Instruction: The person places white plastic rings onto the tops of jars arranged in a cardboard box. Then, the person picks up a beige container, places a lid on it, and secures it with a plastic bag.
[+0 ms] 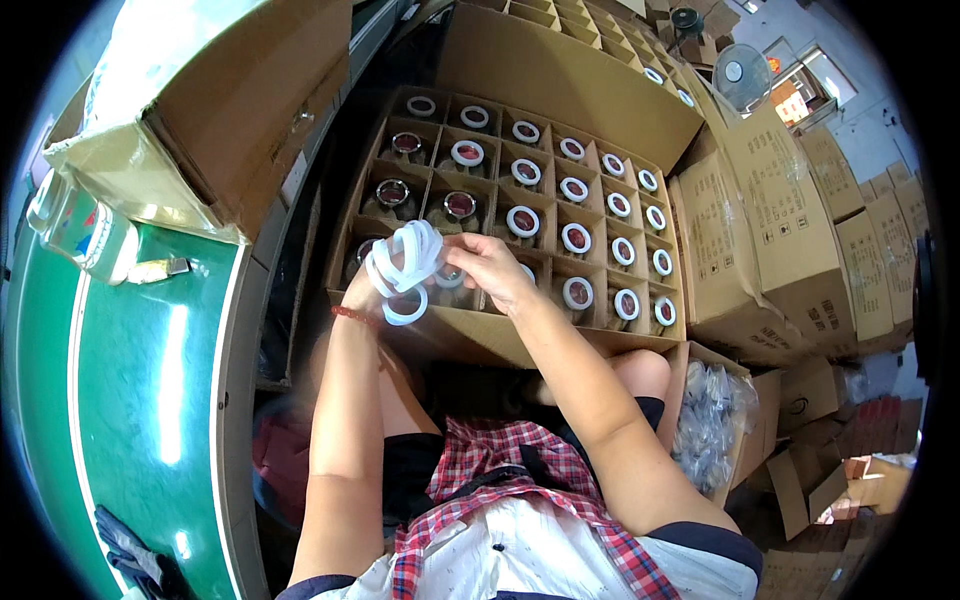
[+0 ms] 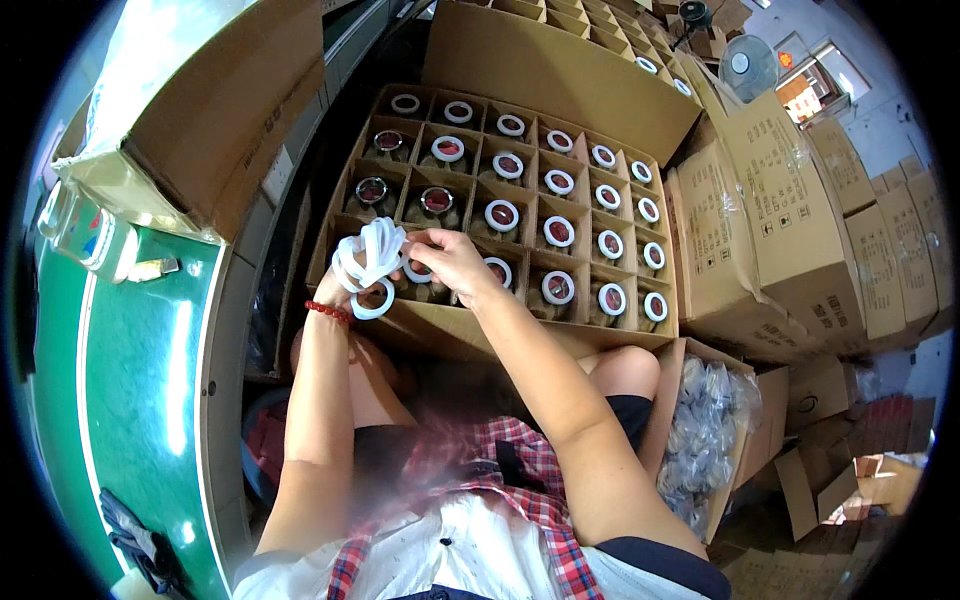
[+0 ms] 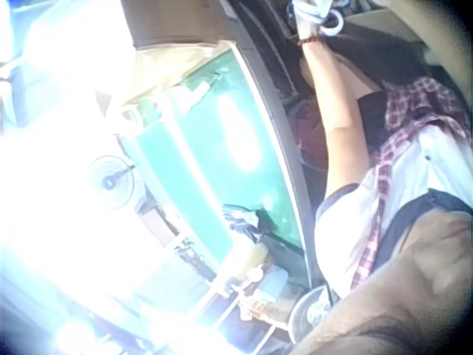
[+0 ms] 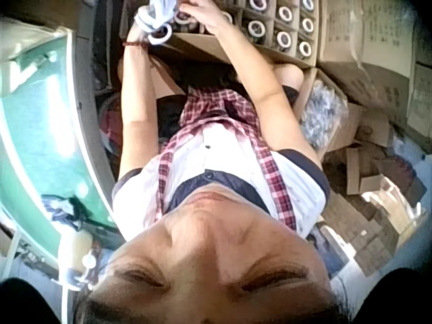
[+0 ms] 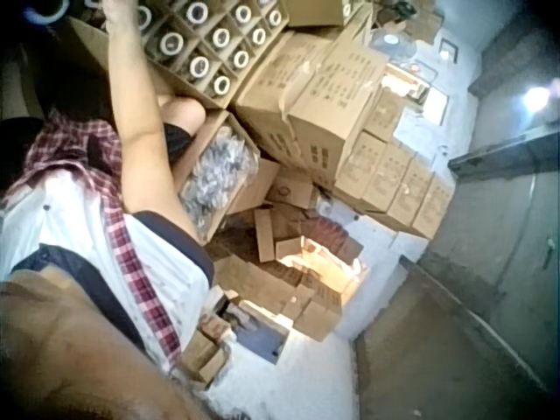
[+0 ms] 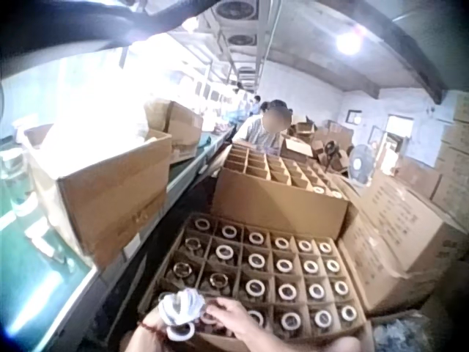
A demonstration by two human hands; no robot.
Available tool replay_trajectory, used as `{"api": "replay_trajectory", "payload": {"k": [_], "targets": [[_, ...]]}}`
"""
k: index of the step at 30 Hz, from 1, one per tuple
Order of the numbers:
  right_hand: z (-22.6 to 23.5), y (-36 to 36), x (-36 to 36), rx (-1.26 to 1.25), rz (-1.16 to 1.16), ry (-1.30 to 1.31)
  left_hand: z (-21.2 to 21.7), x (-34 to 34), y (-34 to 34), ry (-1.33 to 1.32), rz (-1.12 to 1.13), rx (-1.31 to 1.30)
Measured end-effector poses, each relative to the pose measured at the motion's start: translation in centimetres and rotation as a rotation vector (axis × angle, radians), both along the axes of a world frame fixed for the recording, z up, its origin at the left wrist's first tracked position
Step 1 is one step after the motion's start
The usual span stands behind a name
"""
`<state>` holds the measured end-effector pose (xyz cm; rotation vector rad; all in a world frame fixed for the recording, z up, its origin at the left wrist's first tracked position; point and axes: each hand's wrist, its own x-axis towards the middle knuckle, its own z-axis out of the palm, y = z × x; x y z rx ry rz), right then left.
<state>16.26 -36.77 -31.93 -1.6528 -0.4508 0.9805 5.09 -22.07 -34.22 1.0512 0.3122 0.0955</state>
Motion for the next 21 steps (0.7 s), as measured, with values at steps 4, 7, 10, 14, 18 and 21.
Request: {"api": "replay_trajectory", "payload": {"k": [4,7,10,14,18,21], "targets": [[-0.3,0.1,0.9,0.063,-0.088,0.148,-0.4,0.4,0.3,0.025,0.044,-0.103],[-0.1,0.4,2.2,0.136,-0.168,0.167,-1.5,1.3,0.3,-0.036,0.283,-0.286],[-0.8,1.2,4.3,0.248,-0.270,-0.071,-2.5,1.3,1.3,-0.109,0.374,-0.499],[-4.1,2.0,8.6,-0.082,-0.063,-1.098,-2.8,1.2,1.8,-0.088,0.444,-0.425],[-5.1,2.6,9.3,-0.354,0.213,-1.493,-3.2,1.2,2.1,-0.068,0.503,-0.395],[-3.7,2.7,8.5,-0.523,0.400,-1.699,-3.3,0.8,2.5,-0.066,0.520,-0.385]]}}
